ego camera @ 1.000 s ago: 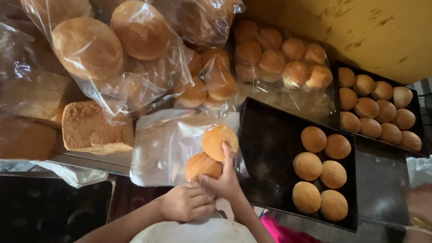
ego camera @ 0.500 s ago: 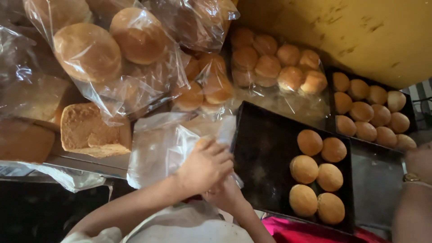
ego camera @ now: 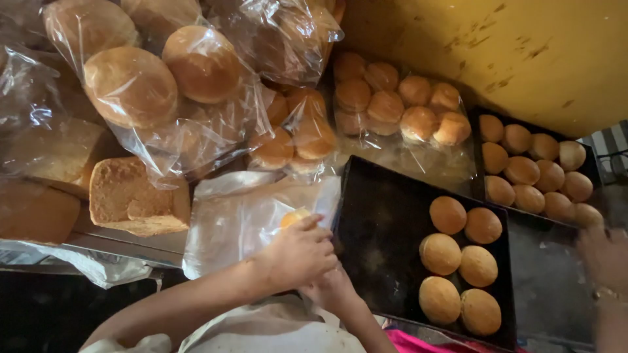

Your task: Bagging baked buns into plastic bags from metal trays.

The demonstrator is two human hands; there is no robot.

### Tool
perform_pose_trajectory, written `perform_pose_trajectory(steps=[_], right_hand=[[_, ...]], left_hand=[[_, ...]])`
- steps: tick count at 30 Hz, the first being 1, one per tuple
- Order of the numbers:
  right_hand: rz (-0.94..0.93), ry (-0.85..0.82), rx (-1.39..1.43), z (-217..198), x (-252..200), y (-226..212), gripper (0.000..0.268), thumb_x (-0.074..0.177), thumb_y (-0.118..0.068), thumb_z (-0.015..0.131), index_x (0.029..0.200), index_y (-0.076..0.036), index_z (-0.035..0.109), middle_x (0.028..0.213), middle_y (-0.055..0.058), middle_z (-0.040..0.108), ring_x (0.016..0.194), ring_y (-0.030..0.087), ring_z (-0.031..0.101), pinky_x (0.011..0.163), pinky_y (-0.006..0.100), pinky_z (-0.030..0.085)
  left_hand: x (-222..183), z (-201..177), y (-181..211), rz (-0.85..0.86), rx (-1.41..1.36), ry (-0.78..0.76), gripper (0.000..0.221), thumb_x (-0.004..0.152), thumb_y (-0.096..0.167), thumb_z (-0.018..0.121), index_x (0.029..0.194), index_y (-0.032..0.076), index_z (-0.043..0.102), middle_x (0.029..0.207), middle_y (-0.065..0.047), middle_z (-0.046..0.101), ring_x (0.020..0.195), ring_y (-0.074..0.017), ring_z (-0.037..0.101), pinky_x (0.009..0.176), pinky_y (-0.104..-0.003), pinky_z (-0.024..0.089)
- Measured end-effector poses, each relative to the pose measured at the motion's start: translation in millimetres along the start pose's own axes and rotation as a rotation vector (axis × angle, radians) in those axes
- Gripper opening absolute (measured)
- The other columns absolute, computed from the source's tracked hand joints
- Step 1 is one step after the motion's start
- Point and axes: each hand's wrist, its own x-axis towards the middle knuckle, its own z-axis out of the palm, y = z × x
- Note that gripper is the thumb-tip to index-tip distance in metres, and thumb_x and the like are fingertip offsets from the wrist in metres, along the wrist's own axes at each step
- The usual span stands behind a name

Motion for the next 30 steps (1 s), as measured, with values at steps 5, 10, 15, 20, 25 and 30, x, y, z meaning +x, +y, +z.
perform_pose_trajectory(steps=[5, 10, 15, 20, 25, 30], right_hand=[[0.02, 0.064, 0.076, 55, -37, 55, 0.047, 0.082, -0.021, 0.08, 0.123, -0.009, 0.063, 0.123, 0.012, 0.065, 0.117, 0.031, 0.06, 0.095, 0.045, 0.051], [0.064, 0.253, 0.325, 58, -41, 71, 0.066, 0.081, -0.021, 0.081, 0.135, -0.011, 0.045, 0.134, 0.013, 0.054, 0.125, 0.031, 0.054, 0.101, 0.046, 0.048], [0.108, 0.439, 0.574, 20, -6, 54, 0.087, 0.08, -0.021, 0.082, 0.147, -0.013, 0.027, 0.146, 0.013, 0.042, 0.133, 0.032, 0.047, 0.108, 0.047, 0.044], [0.154, 0.675, 0.803, -18, 37, 32, 0.109, 0.079, -0.021, 0.083, 0.159, -0.015, 0.009, 0.157, 0.014, 0.031, 0.14, 0.032, 0.041, 0.114, 0.048, 0.041], [0.186, 0.859, 1.088, -16, 51, 21, 0.122, 0.078, -0.014, 0.081, 0.166, -0.019, -0.003, 0.164, 0.013, 0.024, 0.145, 0.032, 0.036, 0.118, 0.048, 0.038], [0.244, 0.854, 1.326, -5, 62, 20, 0.122, 0.075, 0.002, 0.073, 0.166, -0.025, -0.005, 0.163, 0.01, 0.025, 0.145, 0.031, 0.036, 0.117, 0.05, 0.039]], left_hand=[[-3, 41, 19, 0.064, -0.149, -0.045, 0.009, 0.085, 0.021, 0.067, 0.092, 0.02, 0.072, 0.091, 0.003, 0.069, 0.104, -0.0194, 0.065, 0.119, -0.041, 0.039], [13, 53, 51, 0.155, -0.23, -0.272, 0.013, 0.086, 0.026, 0.065, 0.091, 0.015, 0.071, 0.094, -0.002, 0.072, 0.101, -0.0213, 0.066, 0.112, -0.042, 0.041], [11, 27, 52, 0.326, -0.183, -0.496, 0.04, 0.078, 0.036, 0.069, 0.107, 0.008, 0.07, 0.104, -0.005, 0.073, 0.112, -0.024, 0.065, 0.118, -0.044, 0.034], [-42, 51, 23, 0.05, -0.166, 0.065, 0.063, 0.081, 0.037, 0.071, 0.141, 0.02, 0.061, 0.152, -0.009, 0.05, 0.141, -0.034, 0.044, 0.118, -0.063, 0.021], [-70, 67, 7, -0.307, -0.275, 0.297, 0.055, 0.076, 0.034, 0.075, 0.123, 0.009, 0.06, 0.128, -0.016, 0.058, 0.121, -0.0406, 0.051, 0.103, -0.06, 0.035], [-81, 73, 6, -0.538, -0.412, 0.263, 0.021, 0.082, 0.022, 0.078, 0.089, 0.01, 0.062, 0.087, -0.012, 0.065, 0.082, -0.0365, 0.063, 0.074, -0.047, 0.051]])
